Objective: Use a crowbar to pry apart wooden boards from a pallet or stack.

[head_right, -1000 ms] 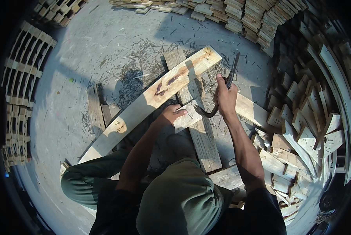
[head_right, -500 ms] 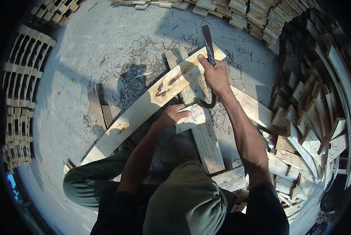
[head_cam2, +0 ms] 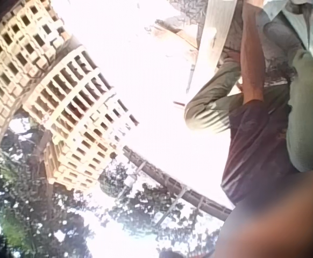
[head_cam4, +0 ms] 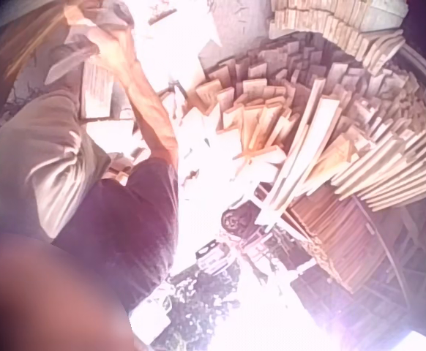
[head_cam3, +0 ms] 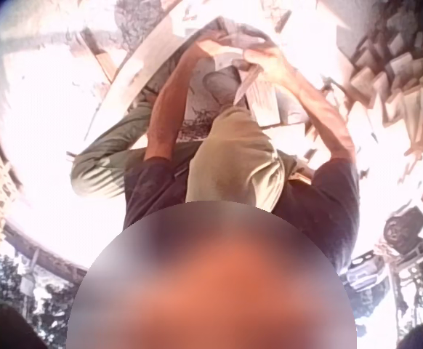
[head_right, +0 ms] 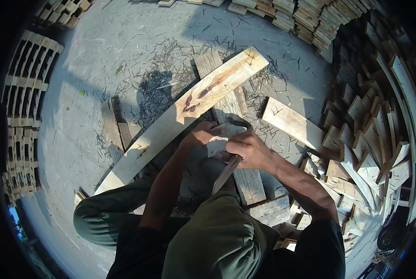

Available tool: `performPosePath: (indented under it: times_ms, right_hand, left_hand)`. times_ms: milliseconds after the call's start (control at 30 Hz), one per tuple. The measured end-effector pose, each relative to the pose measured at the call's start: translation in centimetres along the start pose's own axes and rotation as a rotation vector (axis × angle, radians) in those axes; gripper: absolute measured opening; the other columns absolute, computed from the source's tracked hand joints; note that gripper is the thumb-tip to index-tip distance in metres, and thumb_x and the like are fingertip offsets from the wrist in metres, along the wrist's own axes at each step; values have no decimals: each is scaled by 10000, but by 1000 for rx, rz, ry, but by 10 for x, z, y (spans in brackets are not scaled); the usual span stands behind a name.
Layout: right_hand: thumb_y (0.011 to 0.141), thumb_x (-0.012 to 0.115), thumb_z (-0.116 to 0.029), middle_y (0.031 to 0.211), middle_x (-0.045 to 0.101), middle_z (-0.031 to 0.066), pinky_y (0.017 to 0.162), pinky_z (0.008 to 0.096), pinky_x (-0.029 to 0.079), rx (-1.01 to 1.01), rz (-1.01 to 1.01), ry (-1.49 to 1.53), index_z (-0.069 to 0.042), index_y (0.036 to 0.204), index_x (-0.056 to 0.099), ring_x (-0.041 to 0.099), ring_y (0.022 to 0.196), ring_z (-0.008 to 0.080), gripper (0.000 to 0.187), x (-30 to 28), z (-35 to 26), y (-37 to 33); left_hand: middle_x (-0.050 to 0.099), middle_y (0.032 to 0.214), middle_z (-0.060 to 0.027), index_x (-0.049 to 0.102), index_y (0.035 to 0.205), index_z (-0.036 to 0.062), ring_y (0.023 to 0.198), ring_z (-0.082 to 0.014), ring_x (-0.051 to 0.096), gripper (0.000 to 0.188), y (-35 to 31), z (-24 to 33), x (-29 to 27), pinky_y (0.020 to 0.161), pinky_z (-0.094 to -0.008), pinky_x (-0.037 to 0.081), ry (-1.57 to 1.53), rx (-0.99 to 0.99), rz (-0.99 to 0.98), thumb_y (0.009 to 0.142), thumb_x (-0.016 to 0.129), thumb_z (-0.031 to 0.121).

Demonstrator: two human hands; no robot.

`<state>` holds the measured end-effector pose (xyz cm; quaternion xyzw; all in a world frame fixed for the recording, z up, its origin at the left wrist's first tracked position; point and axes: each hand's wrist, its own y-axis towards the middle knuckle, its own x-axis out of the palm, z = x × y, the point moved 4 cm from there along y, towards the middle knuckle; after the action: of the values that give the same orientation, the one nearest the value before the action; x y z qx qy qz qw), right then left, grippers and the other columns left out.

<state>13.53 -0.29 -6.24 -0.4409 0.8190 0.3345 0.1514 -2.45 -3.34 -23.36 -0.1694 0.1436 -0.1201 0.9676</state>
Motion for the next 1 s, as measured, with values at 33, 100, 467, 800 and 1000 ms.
performPosePath:
  times_ms: [33, 100, 467, 800, 1000]
  right_hand:
    - [703, 754, -65, 542, 441, 89, 446, 380, 367, -132, -148, -44, -37, 595, 447, 489, 486, 285, 326, 6, -5, -10]
    - [705, 770, -99, 535, 405, 78, 440, 380, 353, -187, -135, -48, -51, 584, 414, 473, 481, 271, 379, 2, -6, -23]
    - [615, 726, -191, 711, 489, 63, 611, 346, 445, -365, -500, -229, -54, 636, 521, 542, 697, 218, 248, 31, 11, -108]
    - [1002, 497, -323, 551, 417, -23, 442, 253, 301, 784, 590, -12, -37, 842, 473, 375, 501, 52, 329, -49, -4, -80]
    - [1010, 450, -303, 593, 515, 257, 513, 491, 398, 924, 383, -433, 5, 905, 438, 524, 534, 450, 325, -26, 31, -135]
  left_hand:
    - [567, 669, -112, 621, 939, -37, 650, -152, 576, 541, -1, 4, 0, 608, -320, 438, 0, 3, -1, 855, 639, 498]
    - [578, 676, -118, 631, 931, -31, 645, -151, 592, 536, -4, 5, 2, 580, -315, 436, -69, -164, -8, 861, 630, 500]
    - [452, 547, -117, 563, 695, -36, 526, -185, 429, 560, -9, -9, 5, 533, -367, 367, 6, -47, 193, 810, 699, 495]
    - [666, 908, -225, 555, 1002, 25, 876, -417, 638, 423, -4, 22, 33, 770, -484, 491, 230, 152, 515, 896, 594, 432]
    - [688, 956, -151, 524, 1036, 54, 925, -403, 633, 385, 1, 49, 47, 799, -537, 459, 387, -78, 436, 925, 541, 422]
